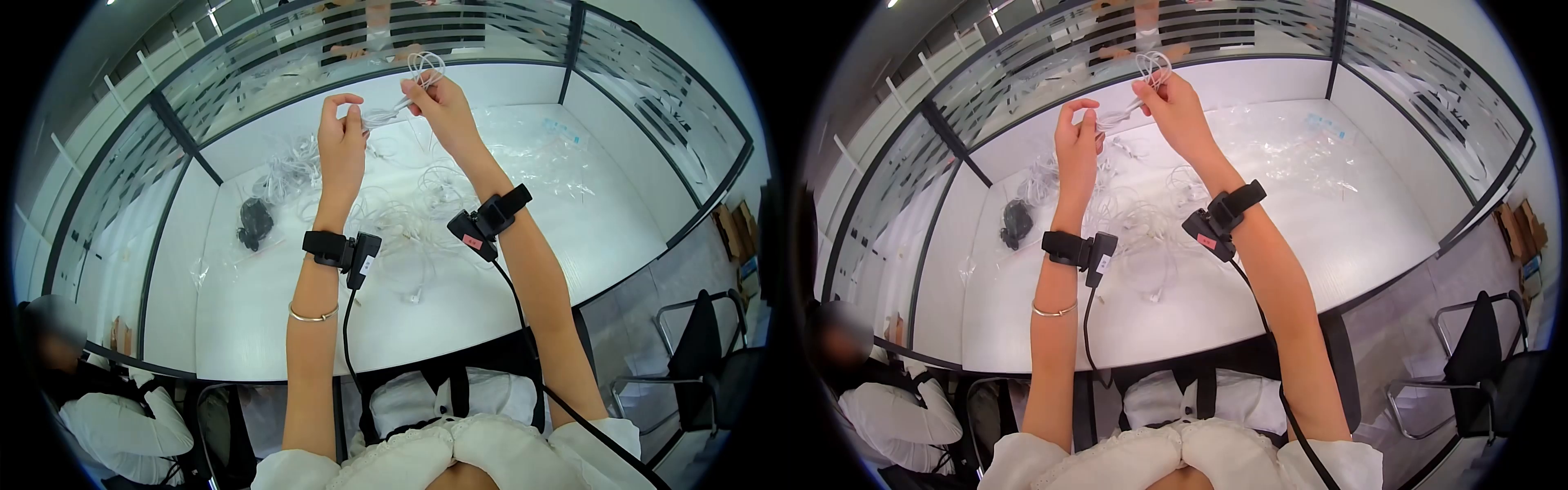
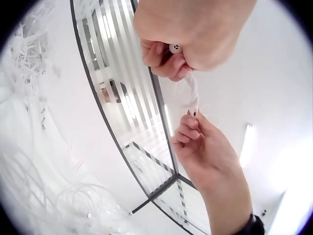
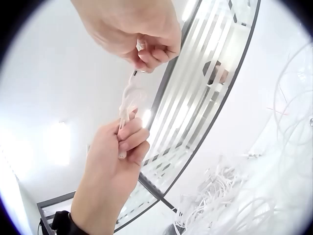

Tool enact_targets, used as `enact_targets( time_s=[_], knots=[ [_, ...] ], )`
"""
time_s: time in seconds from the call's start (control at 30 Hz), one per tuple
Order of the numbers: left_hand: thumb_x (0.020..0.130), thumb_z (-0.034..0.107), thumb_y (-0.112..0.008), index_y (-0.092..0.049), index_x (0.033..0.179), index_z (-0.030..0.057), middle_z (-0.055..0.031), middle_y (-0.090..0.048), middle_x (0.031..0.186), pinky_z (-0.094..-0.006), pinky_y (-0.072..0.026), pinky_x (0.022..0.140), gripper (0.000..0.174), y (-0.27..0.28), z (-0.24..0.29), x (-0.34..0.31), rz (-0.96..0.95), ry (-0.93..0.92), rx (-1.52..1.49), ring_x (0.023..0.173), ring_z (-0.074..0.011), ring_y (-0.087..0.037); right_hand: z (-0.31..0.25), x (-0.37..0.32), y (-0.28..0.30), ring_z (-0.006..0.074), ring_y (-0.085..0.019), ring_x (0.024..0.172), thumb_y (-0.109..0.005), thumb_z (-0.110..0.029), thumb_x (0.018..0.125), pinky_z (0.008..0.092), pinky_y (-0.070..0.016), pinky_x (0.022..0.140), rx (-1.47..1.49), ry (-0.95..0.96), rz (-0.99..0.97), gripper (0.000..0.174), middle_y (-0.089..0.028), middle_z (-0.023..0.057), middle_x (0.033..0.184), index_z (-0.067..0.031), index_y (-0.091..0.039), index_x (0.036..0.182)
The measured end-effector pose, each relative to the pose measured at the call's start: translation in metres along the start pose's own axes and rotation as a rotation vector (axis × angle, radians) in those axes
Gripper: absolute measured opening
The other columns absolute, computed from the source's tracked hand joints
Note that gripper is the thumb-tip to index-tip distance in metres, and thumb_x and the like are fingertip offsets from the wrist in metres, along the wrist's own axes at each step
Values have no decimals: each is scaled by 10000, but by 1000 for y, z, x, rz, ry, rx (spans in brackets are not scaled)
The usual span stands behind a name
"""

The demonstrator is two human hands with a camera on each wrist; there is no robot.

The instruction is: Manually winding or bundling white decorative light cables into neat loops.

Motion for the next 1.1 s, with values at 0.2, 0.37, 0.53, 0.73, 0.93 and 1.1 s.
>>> enact_targets(
  time_s=[0.2,0.37,0.53,0.73,0.93,1.1],
  knots=[
    [941,115,-475,-494,1007,67,56,-389,553,-209,-234,463,84,0,9,-2,-11,-83,216,494,-25,-298,13,7,22,62,-491,601,-607,-211,878,206,-360,544,29,11,67,191,-544,2,656,-38,-542,829],
    [930,96,-492,-501,981,64,61,-374,539,-222,-210,458,60,1,14,2,-84,-99,294,493,-20,-281,10,10,39,57,-488,601,-613,-234,875,203,-365,561,-25,35,87,219,-551,0,647,-37,-551,799],
    [926,90,-488,-500,976,61,62,-359,537,-223,-204,459,59,1,6,2,-127,-27,316,495,-22,-269,10,12,50,59,-483,599,-620,-243,869,205,-371,569,-36,15,121,232,-554,1,648,-35,-559,787],
    [906,80,-486,-522,961,66,46,-395,544,-210,-236,452,67,6,-13,5,-155,41,280,481,-30,-317,4,13,52,57,-494,608,-618,-255,868,201,-392,591,-125,33,82,233,-557,3,658,-38,-565,801],
    [909,189,-466,-624,972,9,-89,-643,722,-252,-445,644,248,0,-6,3,-368,157,265,651,-124,-587,-4,7,33,59,-505,610,-624,-279,867,199,-409,596,-85,-62,-82,242,-567,5,669,-46,-571,831],
    [907,332,-496,-603,1084,-18,-97,-650,938,-256,-429,823,406,-29,18,-10,-503,289,54,876,-150,-605,-14,3,13,62,-512,607,-622,-269,873,196,-411,581,-61,-55,-235,232,-565,4,667,-44,-576,844]
  ],
)
Point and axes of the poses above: each hand's wrist, its own x-axis towards the middle knuckle, its own y-axis out of the back of the hand, z = x × y, the point moved 8 cm from there along x, towards the middle knuckle
